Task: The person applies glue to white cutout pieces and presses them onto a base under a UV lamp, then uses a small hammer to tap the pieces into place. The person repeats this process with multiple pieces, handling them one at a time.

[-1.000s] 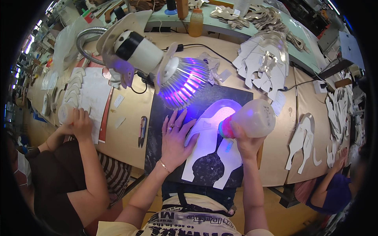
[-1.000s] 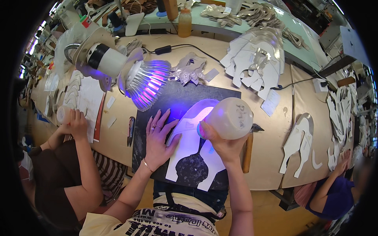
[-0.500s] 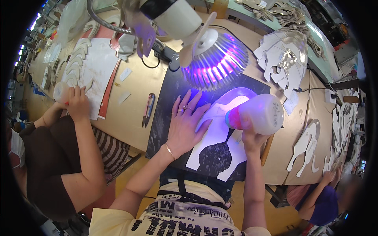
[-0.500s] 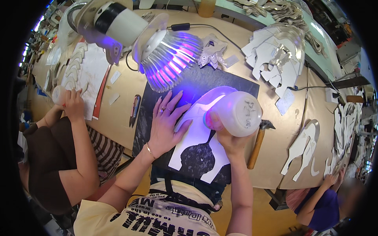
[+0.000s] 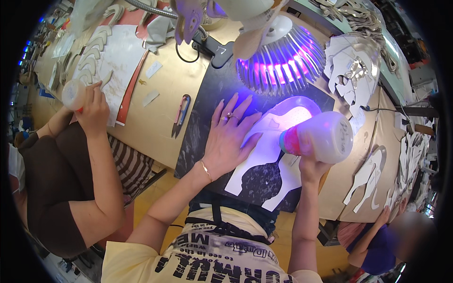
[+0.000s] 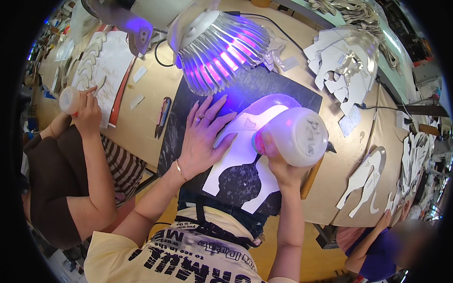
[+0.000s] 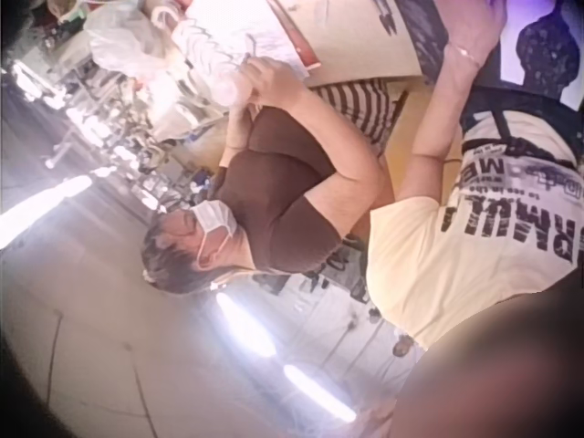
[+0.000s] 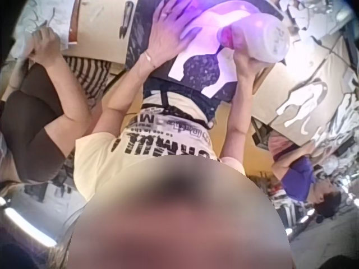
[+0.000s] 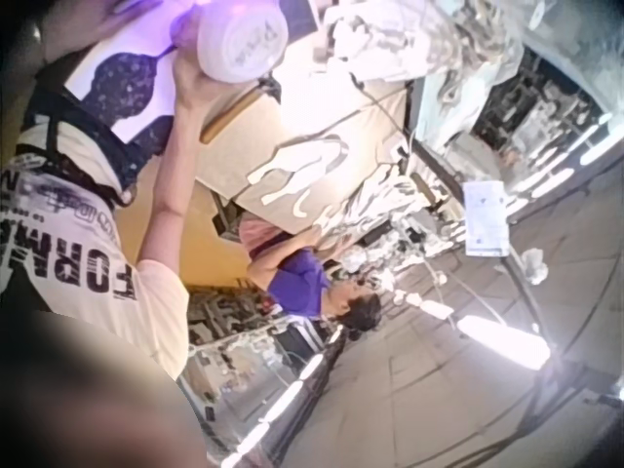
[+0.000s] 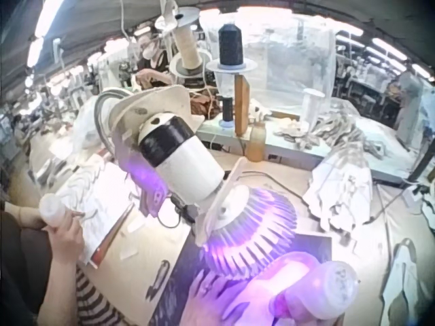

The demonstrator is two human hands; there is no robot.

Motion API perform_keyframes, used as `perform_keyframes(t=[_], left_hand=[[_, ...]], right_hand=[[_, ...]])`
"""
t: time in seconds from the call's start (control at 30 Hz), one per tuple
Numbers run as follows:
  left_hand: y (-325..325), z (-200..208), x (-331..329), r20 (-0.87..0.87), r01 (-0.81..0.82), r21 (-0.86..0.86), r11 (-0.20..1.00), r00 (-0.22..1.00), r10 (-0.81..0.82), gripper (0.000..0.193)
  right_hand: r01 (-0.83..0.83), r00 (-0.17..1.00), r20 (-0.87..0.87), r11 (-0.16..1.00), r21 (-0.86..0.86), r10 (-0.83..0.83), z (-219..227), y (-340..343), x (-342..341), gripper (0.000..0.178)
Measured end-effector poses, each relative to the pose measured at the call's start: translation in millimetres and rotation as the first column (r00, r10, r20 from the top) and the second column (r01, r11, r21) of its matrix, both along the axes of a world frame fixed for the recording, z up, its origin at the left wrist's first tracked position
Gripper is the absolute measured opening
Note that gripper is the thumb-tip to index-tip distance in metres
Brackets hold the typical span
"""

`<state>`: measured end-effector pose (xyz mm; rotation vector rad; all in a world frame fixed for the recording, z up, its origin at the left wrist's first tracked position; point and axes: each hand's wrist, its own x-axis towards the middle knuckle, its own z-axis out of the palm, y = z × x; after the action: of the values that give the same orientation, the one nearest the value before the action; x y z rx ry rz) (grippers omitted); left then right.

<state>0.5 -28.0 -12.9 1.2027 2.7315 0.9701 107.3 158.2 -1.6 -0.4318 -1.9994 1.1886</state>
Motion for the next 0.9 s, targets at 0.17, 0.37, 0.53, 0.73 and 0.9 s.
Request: perform_keyframes(t=[0.17,0.37,0.53,0.73,0.9], left_hand=[[0,0,0,0.000,0.000,-0.001,1.000,1.000,0.000,0.039],[0,1,0,0.002,0.000,0.002,1.000,1.000,0.000,0.039],[-1,1,0,0.003,0.003,0.005,1.000,1.000,-0.003,0.040],[0,1,1,0.008,-0.001,-0.002,1.000,1.000,0.001,0.039],[0,1,1,0.006,-0.004,-0.002,1.000,1.000,0.004,0.040]], right_hand=[[-0.012,1.000,0.028,0.989,0.150,0.008,-3,1,6,0.045],[-0.051,0.998,0.039,0.997,0.058,0.048,2,-7,12,0.039],[-0.078,0.996,0.058,0.990,0.114,0.072,3,-9,13,0.034],[-0.105,0.984,0.157,0.989,0.105,0.088,6,-15,26,0.033],[-0.074,0.985,0.156,0.997,0.034,0.068,1,-25,33,0.037]])
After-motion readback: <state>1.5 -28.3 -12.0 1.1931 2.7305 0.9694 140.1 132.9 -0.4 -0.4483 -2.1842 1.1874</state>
